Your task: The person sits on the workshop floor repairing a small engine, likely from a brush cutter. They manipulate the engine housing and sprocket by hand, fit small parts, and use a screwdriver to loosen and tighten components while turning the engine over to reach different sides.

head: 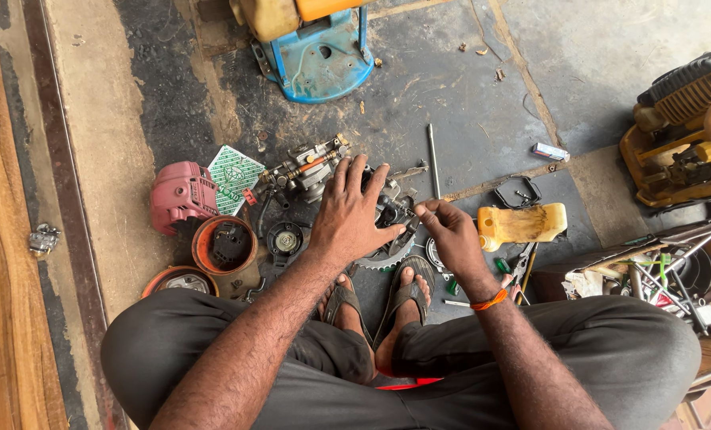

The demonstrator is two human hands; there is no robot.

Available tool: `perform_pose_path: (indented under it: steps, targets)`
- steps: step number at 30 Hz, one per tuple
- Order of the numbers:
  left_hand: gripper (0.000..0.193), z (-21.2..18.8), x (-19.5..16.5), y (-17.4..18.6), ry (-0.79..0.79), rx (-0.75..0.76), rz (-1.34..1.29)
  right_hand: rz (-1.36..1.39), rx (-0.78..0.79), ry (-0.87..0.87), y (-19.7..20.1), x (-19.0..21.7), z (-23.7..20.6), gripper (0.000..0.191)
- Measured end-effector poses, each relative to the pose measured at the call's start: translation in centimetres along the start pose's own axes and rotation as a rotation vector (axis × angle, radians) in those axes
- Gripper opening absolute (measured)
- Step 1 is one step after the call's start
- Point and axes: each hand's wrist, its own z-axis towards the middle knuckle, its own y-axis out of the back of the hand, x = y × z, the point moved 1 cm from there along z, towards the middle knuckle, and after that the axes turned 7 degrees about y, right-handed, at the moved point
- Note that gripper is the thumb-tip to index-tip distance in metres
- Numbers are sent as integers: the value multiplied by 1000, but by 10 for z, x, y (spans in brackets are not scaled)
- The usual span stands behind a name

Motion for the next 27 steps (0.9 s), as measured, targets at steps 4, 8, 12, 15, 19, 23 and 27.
perform_pose_path:
  steps: [4,8,12,15,19,23,27]
  targets:
    - [107,0,0,0,5,13,7,-233,43,-98,0,8,-3,33]
    - [107,0,-1,0,10,20,23,-326,31,-19,-3,21,-4,27]
    - [108,-1,-2,2,3,-4,5,-498,10,-42,-7,27,-9,24]
    - [109,-1,-2,3,9,2,-2,-651,-86,412,-13,33,-13,21]
    - [108,0,-1,3,3,9,9,-532,-18,61,-11,30,-11,29]
    - [108,-1,-1,2,4,7,6,-463,-10,29,-6,30,-9,29]
    - [107,1,-1,1,9,28,30,-448,-11,134,-8,26,-7,28]
